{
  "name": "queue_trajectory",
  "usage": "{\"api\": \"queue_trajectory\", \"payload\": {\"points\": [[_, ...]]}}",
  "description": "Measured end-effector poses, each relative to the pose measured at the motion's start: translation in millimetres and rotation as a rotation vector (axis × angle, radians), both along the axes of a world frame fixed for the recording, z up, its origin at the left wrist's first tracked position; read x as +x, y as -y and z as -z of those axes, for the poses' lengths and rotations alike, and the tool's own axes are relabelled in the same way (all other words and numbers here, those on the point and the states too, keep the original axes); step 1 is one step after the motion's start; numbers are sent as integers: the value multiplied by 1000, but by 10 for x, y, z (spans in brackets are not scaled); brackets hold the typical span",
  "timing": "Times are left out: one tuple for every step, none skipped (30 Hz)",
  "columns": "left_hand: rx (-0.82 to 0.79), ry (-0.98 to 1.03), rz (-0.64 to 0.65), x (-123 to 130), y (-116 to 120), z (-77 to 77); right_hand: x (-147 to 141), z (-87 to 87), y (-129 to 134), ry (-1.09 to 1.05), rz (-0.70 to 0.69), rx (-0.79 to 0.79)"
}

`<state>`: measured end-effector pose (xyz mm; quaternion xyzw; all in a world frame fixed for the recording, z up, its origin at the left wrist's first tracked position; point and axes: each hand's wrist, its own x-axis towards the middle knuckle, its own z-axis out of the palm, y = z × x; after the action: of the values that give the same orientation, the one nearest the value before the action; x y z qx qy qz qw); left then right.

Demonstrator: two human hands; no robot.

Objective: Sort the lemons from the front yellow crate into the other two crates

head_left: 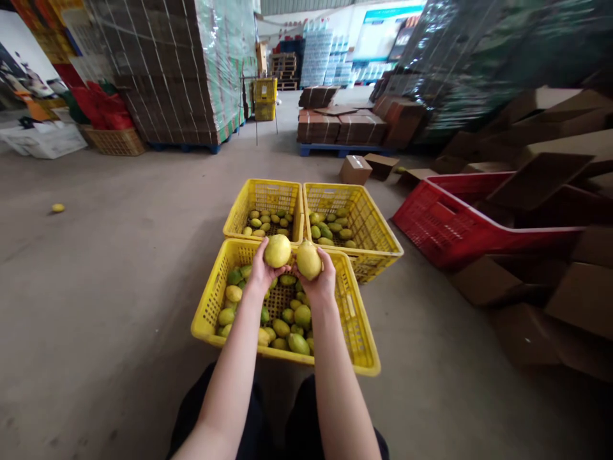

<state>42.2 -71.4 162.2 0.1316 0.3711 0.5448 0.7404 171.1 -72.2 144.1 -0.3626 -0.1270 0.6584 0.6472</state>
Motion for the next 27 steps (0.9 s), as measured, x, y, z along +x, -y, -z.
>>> {"api": "queue_trajectory", "payload": {"points": [[-2,37,-3,-9,-17,22,1,33,-23,-44,6,21],[5,86,-14,-20,-31,45,1,70,-47,-83,9,45],[18,142,-31,-32,-43,70,1,109,-70,-118,7,70],[33,199,-49,-43,-53,97,1,149,-92,-150,0,92],[43,252,-66,-54,-62,127,1,187,-112,-179,-10,110],[53,299,-86,-63,-70,160,0,224,-131,-208,-19,123],[67,342,-112,-69,-78,196,0,260,-148,-239,-23,129],[85,382,-145,-74,-86,235,1,295,-164,-274,-17,129],[109,420,-181,-78,-94,276,4,330,-178,-310,2,129],[135,458,-223,-81,-101,318,11,366,-191,-341,29,129],[159,493,-265,-83,-108,360,20,404,-203,-362,61,131],[174,518,-301,-86,-115,401,31,443,-214,-370,96,135],[176,530,-330,-89,-122,438,44,482,-223,-365,125,140],[165,529,-351,-92,-130,472,58,518,-230,-351,149,145],[146,519,-365,-95,-137,499,71,550,-235,-336,165,147],[122,504,-378,-98,-145,521,81,576,-238,-326,172,146],[98,491,-387,-100,-154,536,87,594,-240,-324,175,141],[76,486,-392,-101,-161,545,89,604,-240,-332,174,130],[53,493,-393,-100,-167,548,87,608,-239,-348,175,116],[28,511,-390,-97,-171,546,80,606,-239,-368,180,98],[3,537,-386,-93,-173,539,71,601,-238,-386,186,77],[-22,565,-377,-88,-173,527,61,595,-238,-396,193,57],[-43,588,-362,-83,-172,510,50,589,-239,-395,199,38],[-56,599,-341,-78,-169,490,42,583,-240,-384,199,23],[-59,596,-312,-75,-166,465,35,579,-242,-365,192,10],[-56,579,-277,-72,-164,438,30,575,-244,-344,177,1],[-48,550,-243,-71,-164,410,27,571,-246,-329,162,-6]]}}
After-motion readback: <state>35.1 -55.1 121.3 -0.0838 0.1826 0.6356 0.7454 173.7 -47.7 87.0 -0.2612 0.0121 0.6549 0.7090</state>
